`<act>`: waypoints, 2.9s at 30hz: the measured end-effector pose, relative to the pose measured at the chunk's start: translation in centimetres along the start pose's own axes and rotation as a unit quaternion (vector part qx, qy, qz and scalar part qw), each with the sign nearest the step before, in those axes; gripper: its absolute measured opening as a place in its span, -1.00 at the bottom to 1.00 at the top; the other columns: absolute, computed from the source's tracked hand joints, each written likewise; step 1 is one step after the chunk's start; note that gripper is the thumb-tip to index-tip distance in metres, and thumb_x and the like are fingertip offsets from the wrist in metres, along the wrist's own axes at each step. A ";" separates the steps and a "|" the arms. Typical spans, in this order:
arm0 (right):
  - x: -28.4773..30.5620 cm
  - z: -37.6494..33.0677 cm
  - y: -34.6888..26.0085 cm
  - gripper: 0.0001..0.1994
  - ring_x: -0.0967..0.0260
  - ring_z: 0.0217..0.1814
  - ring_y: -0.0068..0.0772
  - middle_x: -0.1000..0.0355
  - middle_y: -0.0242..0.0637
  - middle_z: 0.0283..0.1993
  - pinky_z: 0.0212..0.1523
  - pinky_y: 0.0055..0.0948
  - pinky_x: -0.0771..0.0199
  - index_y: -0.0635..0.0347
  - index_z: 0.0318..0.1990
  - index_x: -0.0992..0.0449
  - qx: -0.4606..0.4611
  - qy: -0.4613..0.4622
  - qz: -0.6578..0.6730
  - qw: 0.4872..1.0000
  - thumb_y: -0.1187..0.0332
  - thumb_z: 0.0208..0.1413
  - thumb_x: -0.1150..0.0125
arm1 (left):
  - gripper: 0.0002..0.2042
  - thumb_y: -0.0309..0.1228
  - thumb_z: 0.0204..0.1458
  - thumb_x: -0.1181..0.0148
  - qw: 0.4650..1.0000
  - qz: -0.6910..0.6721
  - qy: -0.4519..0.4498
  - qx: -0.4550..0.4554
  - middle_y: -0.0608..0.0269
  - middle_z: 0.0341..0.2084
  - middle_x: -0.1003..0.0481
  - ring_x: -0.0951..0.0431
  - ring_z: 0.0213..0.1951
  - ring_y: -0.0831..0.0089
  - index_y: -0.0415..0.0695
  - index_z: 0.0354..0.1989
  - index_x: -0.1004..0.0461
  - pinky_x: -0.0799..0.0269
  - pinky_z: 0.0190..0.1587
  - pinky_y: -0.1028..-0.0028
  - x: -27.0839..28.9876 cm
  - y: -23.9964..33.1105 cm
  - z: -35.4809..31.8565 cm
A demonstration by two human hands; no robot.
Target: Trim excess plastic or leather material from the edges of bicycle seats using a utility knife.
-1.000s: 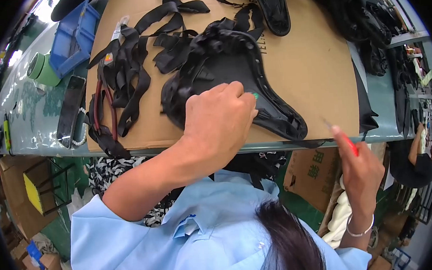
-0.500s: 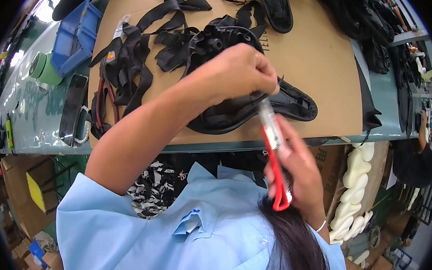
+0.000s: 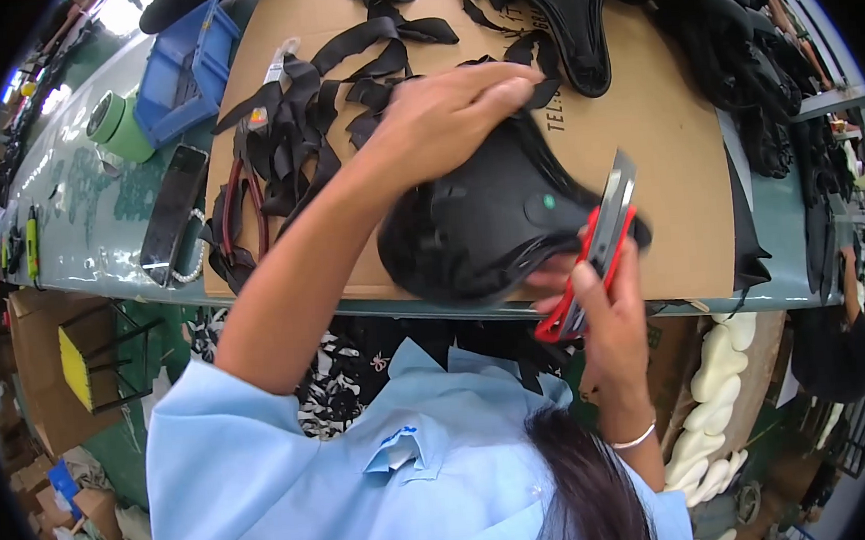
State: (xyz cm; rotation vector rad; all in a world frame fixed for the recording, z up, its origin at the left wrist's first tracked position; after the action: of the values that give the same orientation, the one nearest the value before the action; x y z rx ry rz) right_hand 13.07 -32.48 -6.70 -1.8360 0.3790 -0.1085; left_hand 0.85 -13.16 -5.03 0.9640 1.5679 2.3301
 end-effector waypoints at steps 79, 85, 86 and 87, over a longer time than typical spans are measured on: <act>3.8 4.1 -5.0 -0.40 -0.53 -0.31 -0.06 -0.54 -0.10 -0.16 -0.30 -0.28 -0.49 0.06 0.33 -0.21 0.187 -0.009 -0.440 0.878 0.47 0.10 -0.19 | -0.81 -0.48 -0.04 -0.14 0.918 -0.329 -0.012 0.224 0.42 -0.63 -0.34 -0.28 -0.49 0.61 -0.14 -0.69 -0.42 -0.14 -0.35 0.56 -2.4 0.8 6.2; 3.2 2.0 -4.1 -0.41 -0.54 -0.29 -0.05 -0.52 0.00 -0.08 -0.29 -0.25 -0.50 0.17 0.34 -0.17 0.215 0.048 -0.460 0.860 0.47 0.13 -0.16 | -0.75 -0.41 0.07 -0.09 0.840 -0.520 0.111 0.106 0.28 -0.48 -0.40 -0.39 -0.29 0.45 -0.12 -0.66 -0.39 -0.20 -0.25 0.46 -1.3 2.8 7.1; 3.0 1.7 -4.1 -0.41 -0.54 -0.28 -0.04 -0.50 0.03 -0.06 -0.27 -0.24 -0.50 0.20 0.34 -0.16 0.228 0.064 -0.449 0.862 0.46 0.14 -0.15 | -0.75 -0.36 0.08 -0.09 0.813 -0.580 0.044 0.019 0.26 -0.46 -0.41 -0.38 -0.22 0.43 -0.13 -0.63 -0.41 -0.21 -0.19 0.40 -1.3 3.9 7.7; 2.9 1.6 -3.7 -0.39 -0.54 -0.29 0.00 -0.47 0.09 -0.01 -0.27 -0.21 -0.50 0.22 0.35 -0.13 0.223 0.063 -0.435 0.870 0.46 0.14 -0.16 | -0.75 -0.31 0.10 -0.10 0.773 -0.630 -0.024 -0.069 0.23 -0.45 -0.42 -0.36 -0.15 0.41 -0.14 -0.59 -0.43 -0.22 -0.13 0.35 -1.2 5.2 8.0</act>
State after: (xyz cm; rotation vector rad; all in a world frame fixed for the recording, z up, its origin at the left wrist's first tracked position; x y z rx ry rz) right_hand 17.02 -31.03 -3.97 -1.4085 -0.3962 -0.8677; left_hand 7.58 -9.88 0.98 -0.1590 1.2887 1.3441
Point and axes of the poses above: each hand's wrist, its own z-axis towards the middle knuckle, its own x-axis out of the back of the hand, y = z × x, the point moved 6 cm from there along z, towards the middle knuckle
